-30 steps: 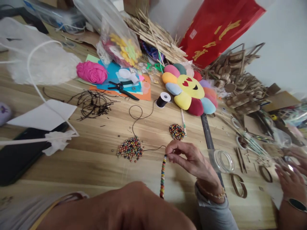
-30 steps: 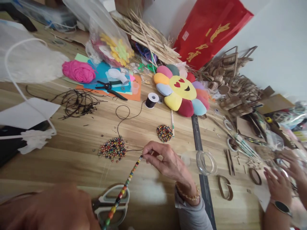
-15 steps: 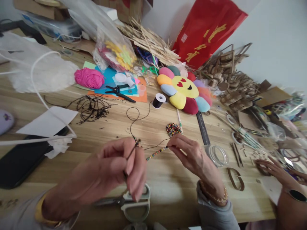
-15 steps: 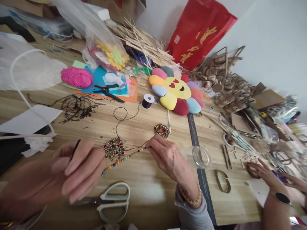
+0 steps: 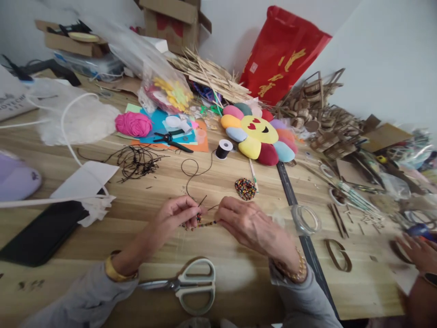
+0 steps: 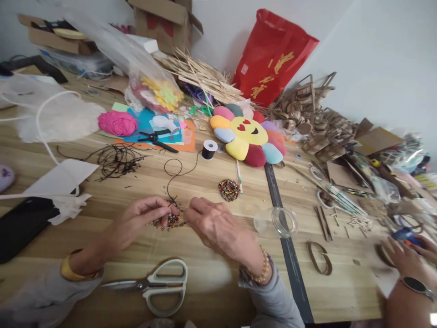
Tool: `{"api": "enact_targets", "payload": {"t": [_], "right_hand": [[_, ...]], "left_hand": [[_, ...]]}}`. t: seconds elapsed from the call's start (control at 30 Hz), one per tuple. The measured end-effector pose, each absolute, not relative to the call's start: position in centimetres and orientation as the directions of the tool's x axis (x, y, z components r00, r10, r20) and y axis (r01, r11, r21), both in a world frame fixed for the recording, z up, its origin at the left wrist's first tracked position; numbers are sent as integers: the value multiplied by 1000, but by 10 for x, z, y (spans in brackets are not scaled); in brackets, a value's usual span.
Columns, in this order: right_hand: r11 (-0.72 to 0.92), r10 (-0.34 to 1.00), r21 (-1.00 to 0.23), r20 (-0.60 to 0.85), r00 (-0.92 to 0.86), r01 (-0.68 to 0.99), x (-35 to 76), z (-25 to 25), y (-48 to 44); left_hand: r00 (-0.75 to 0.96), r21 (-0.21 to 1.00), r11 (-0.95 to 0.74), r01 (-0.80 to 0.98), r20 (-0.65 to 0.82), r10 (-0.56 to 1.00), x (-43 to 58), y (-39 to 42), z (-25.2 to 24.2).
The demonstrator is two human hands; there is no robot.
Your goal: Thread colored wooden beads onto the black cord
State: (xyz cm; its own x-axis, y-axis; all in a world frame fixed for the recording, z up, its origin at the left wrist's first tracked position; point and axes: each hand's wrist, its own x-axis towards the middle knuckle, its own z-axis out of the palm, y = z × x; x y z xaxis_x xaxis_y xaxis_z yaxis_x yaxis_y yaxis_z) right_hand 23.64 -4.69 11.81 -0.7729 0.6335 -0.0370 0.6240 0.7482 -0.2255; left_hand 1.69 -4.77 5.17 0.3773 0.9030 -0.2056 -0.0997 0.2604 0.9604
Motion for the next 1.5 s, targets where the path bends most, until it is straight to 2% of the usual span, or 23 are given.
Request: {"api": "enact_targets", "payload": {"t": [0.17, 0.37, 0.47, 0.63, 0.8, 1.1, 1.37, 1.5], "right_hand": [[774, 592, -276, -5, -806, 570, 218, 102, -43], [707, 616, -471, 44, -786, 528, 219, 85, -37], [686, 614, -521, 39, -789, 508, 222, 80, -34], [702, 593, -521, 48, -804, 486, 223, 77, -31], [693, 602, -508, 16, -799, 511, 222, 79, -31], [645, 623, -591, 39, -781, 485, 222, 73, -31], [662, 644, -555, 77, -761, 504, 224, 77, -31], [667, 661, -543, 117, -741, 510, 226, 80, -30]], "left_hand": [[450, 970, 243, -13, -211, 868, 23, -47, 37], [510, 963, 267, 41, -250, 823, 22, -48, 28], [534, 962, 271, 42, -251, 808, 20, -48, 25], [566, 963, 266, 50, -247, 786, 18, -48, 22], [572, 942, 336, -10, -270, 774, 18, -49, 29], [551, 933, 358, -41, -278, 787, 16, -50, 28], [537, 956, 291, -21, -235, 810, 13, -47, 26], [513, 955, 296, 13, -261, 818, 12, -45, 21]]}}
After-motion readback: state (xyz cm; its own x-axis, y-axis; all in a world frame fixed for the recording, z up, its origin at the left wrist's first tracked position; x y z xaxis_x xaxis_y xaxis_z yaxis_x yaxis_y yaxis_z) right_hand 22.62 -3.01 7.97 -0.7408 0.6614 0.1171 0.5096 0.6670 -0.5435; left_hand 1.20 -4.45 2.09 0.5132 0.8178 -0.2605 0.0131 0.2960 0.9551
